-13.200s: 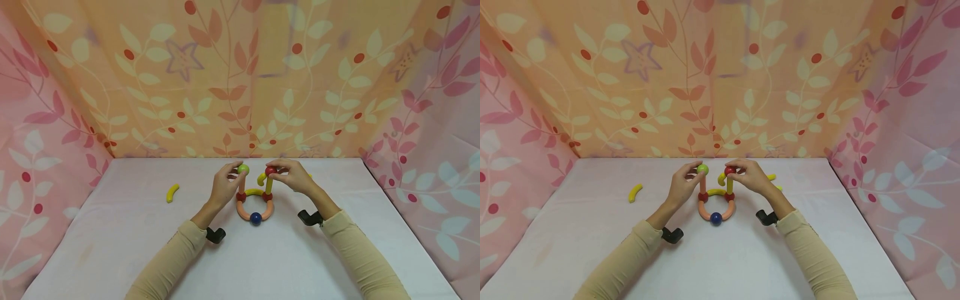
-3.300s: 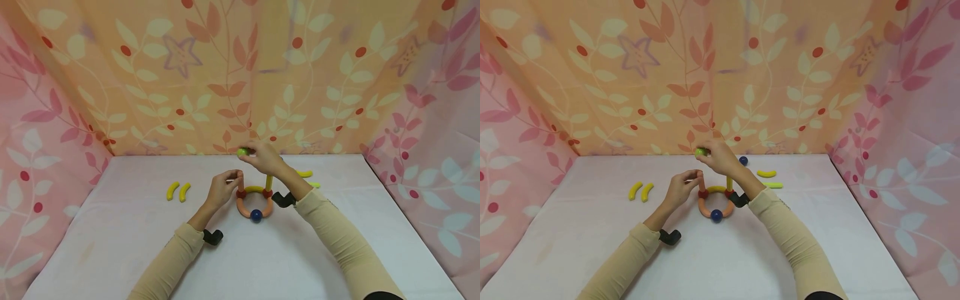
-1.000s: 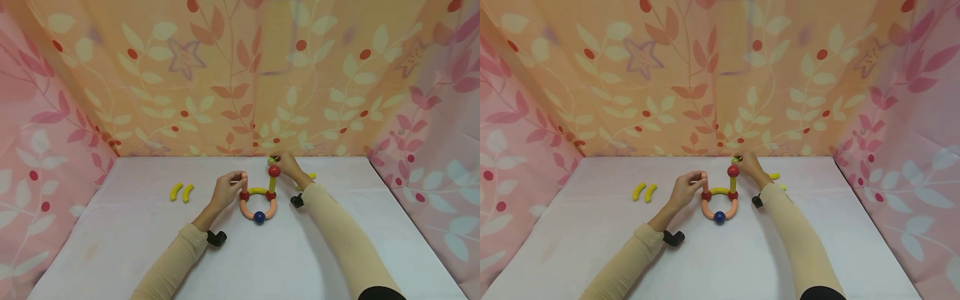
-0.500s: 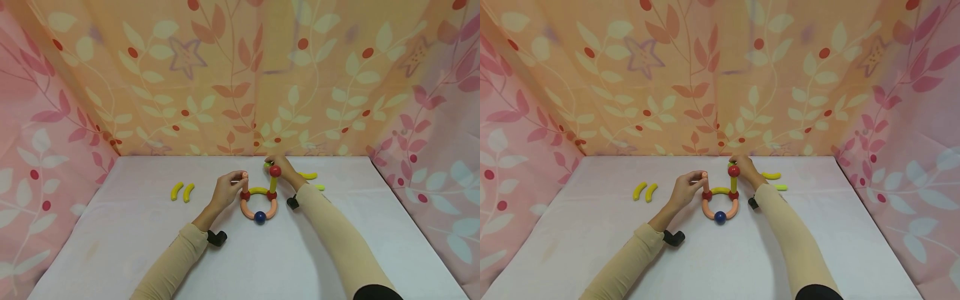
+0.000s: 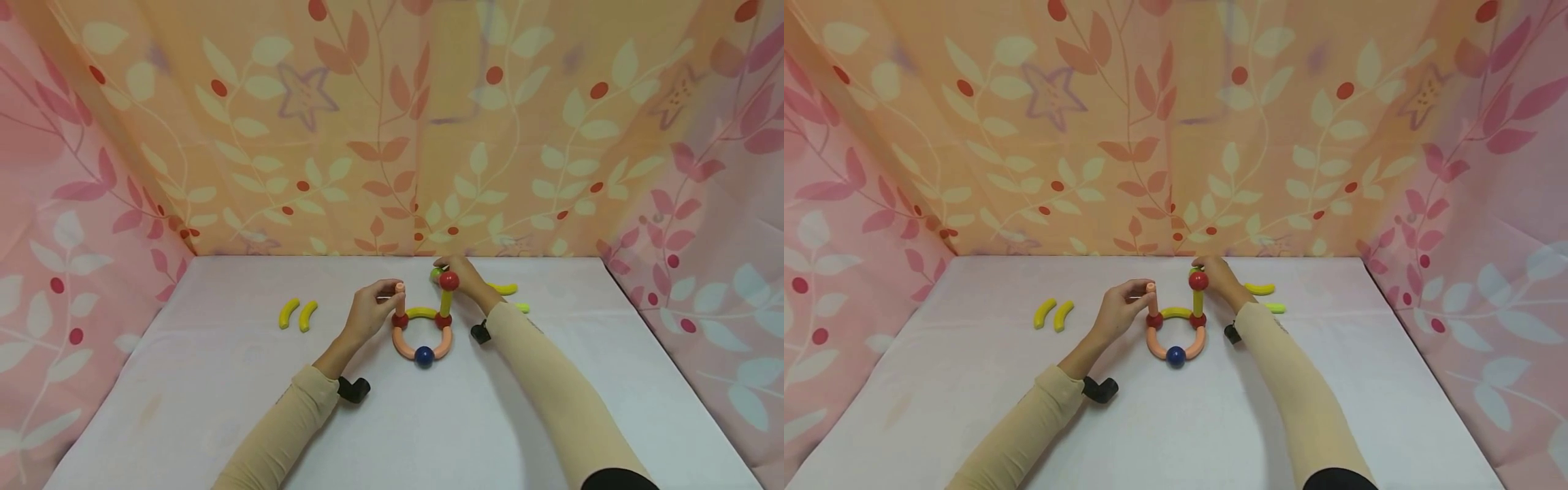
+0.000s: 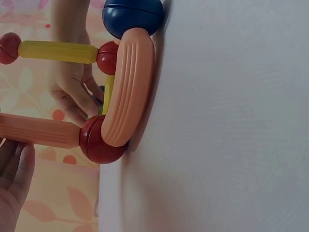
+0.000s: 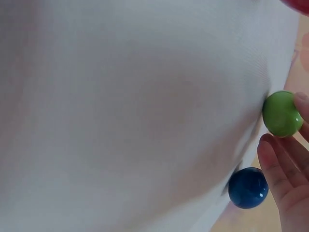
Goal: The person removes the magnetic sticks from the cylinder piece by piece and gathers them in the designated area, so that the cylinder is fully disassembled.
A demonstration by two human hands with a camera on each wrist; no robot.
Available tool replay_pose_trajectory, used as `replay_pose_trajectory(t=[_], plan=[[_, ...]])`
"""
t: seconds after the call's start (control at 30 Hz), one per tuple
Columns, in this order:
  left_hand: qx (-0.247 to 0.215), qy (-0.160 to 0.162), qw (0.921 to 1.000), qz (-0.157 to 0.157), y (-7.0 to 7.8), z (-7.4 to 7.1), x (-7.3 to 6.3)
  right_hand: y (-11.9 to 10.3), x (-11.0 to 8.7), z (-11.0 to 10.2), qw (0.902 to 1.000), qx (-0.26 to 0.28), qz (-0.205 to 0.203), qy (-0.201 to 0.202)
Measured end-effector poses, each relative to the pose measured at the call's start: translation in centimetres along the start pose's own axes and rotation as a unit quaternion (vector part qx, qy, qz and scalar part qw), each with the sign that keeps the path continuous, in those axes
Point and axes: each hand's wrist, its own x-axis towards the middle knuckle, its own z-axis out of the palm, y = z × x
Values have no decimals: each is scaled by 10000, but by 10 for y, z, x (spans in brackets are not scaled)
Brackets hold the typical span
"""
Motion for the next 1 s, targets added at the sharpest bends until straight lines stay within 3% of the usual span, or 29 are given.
replay_pose_trajectory(t=[0.27, 0.6, 0.77, 1.0], plan=[[12, -32, 10000, -27, 0, -1, 0, 1, -10, -17, 9999, 63, 116, -9], [-162, -5, 9998, 104, 6, -3, -1, -6, -34, -39, 9981, 501, -179, 296], [-197, 260, 9984, 460, 12, -5, -2, -16, -51, -49, 9972, 606, -282, 346], [-234, 691, 9875, 1397, 31, -6, -8, -30, -72, -60, 9938, 684, -713, 510]])
